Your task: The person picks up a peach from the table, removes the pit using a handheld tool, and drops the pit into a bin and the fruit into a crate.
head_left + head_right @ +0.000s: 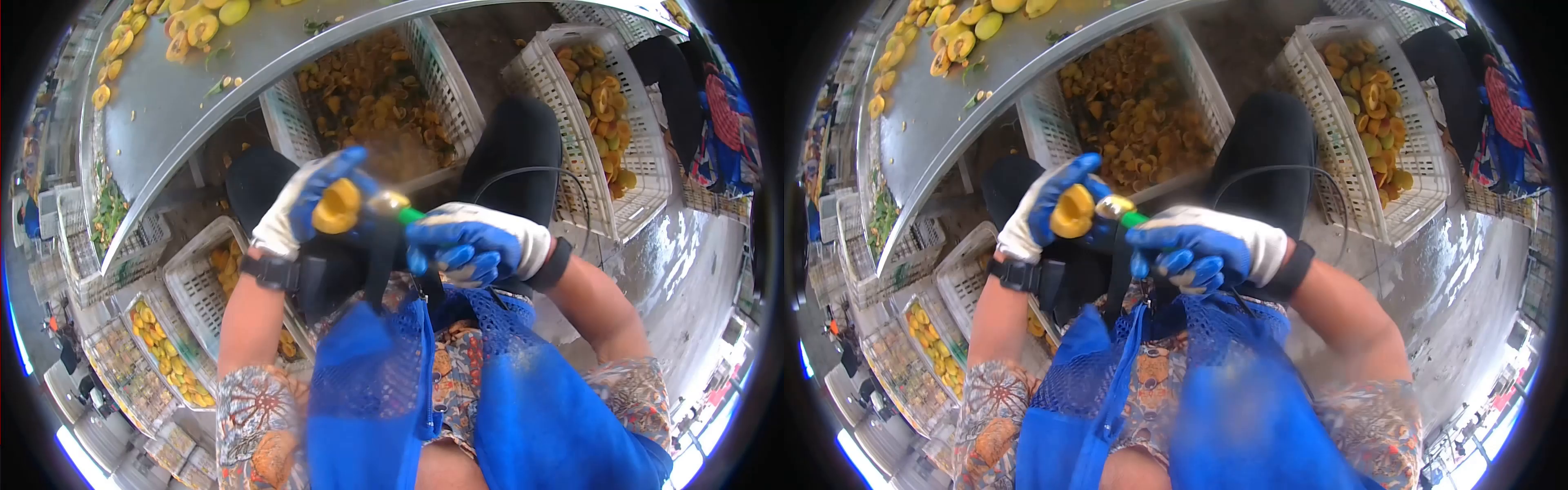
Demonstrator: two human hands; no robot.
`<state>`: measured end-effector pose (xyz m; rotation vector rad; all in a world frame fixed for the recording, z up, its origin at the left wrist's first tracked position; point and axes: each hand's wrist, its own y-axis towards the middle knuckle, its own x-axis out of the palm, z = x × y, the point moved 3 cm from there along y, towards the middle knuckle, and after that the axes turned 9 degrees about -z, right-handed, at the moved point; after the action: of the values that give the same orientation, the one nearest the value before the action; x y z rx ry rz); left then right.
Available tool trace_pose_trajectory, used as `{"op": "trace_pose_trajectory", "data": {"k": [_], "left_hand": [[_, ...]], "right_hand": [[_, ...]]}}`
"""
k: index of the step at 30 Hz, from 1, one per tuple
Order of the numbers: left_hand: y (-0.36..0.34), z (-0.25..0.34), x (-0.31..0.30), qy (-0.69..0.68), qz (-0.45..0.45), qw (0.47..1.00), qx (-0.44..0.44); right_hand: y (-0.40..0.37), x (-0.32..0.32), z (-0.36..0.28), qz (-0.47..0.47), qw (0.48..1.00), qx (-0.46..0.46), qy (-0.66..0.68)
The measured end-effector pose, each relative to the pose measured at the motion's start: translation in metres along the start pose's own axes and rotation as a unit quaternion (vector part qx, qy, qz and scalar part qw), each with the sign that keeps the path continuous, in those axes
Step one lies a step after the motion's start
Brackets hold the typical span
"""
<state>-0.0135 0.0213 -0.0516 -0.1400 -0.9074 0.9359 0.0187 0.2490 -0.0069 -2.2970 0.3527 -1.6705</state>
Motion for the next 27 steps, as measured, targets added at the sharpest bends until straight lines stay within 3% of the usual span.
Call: {"op": "trace_pose_trajectory", "data": {"k": [1,4,5,6,9,10,11,12,13,14,15,16,17,19,20,21,23,24,25,27], "left_hand": [[-0.007,0.008,-0.001,0.017,0.036,0.999,0.004],[0.003,0.014,0.008,0.201,0.062,0.954,0.212],[0.002,0.018,0.008,0.087,0.077,0.979,0.168],[-0.010,0.026,0.007,0.051,0.121,0.978,0.164],[-0.071,0.041,-0.025,-0.047,0.233,0.951,0.196],[-0.099,0.044,-0.016,0.057,0.279,0.913,0.291],[-0.124,0.040,-0.028,0.091,0.318,0.886,0.325],[-0.140,0.036,-0.029,0.171,0.412,0.819,0.362],[-0.166,0.034,-0.056,0.043,0.407,0.866,0.288],[-0.180,0.033,-0.052,0.121,0.457,0.833,0.289],[-0.211,0.015,-0.095,0.258,0.523,0.786,0.204],[-0.226,0.014,-0.105,0.290,0.601,0.744,0.040],[-0.221,0.021,-0.094,0.517,0.610,0.600,0.040],[-0.192,0.048,-0.081,0.383,0.587,0.687,0.194],[-0.161,0.069,-0.055,0.327,0.534,0.731,0.273],[-0.124,0.093,-0.025,0.265,0.474,0.764,0.348],[-0.054,0.136,0.028,0.357,0.360,0.790,0.345],[-0.015,0.151,0.045,0.372,0.319,0.801,0.343],[0.020,0.168,0.070,0.447,0.290,0.795,0.289],[0.090,0.194,0.108,0.659,0.302,0.666,0.176]], "right_hand": [[-0.005,-0.002,-0.003,0.023,1.000,-0.021,-0.003],[0.013,-0.010,-0.029,0.156,0.953,-0.068,-0.249],[0.021,-0.011,-0.035,0.212,0.914,-0.084,-0.336],[0.030,-0.023,-0.040,0.291,0.786,-0.137,-0.528],[0.034,-0.010,-0.043,0.380,0.701,-0.143,-0.586],[0.033,-0.002,-0.046,0.405,0.688,-0.122,-0.590],[0.035,-0.004,-0.044,0.405,0.682,-0.135,-0.594],[0.036,-0.012,-0.038,0.409,0.670,-0.141,-0.602],[0.034,-0.015,-0.037,0.417,0.655,-0.153,-0.611],[0.030,-0.013,-0.040,0.406,0.714,-0.102,-0.561],[0.034,-0.028,-0.032,0.419,0.687,-0.128,-0.580],[0.030,-0.025,-0.036,0.413,0.708,-0.119,-0.560],[0.026,-0.023,-0.037,0.404,0.732,-0.106,-0.539],[0.026,-0.026,-0.039,0.406,0.744,-0.118,-0.517],[0.026,-0.028,-0.040,0.421,0.720,-0.152,-0.530],[0.024,-0.028,-0.041,0.418,0.739,-0.155,-0.505],[0.013,-0.018,-0.050,0.409,0.774,-0.161,-0.456],[0.014,-0.025,-0.047,0.417,0.763,-0.178,-0.461],[0.011,-0.024,-0.046,0.414,0.772,-0.184,-0.446],[0.003,-0.020,-0.048,0.409,0.788,-0.194,-0.416]]}}
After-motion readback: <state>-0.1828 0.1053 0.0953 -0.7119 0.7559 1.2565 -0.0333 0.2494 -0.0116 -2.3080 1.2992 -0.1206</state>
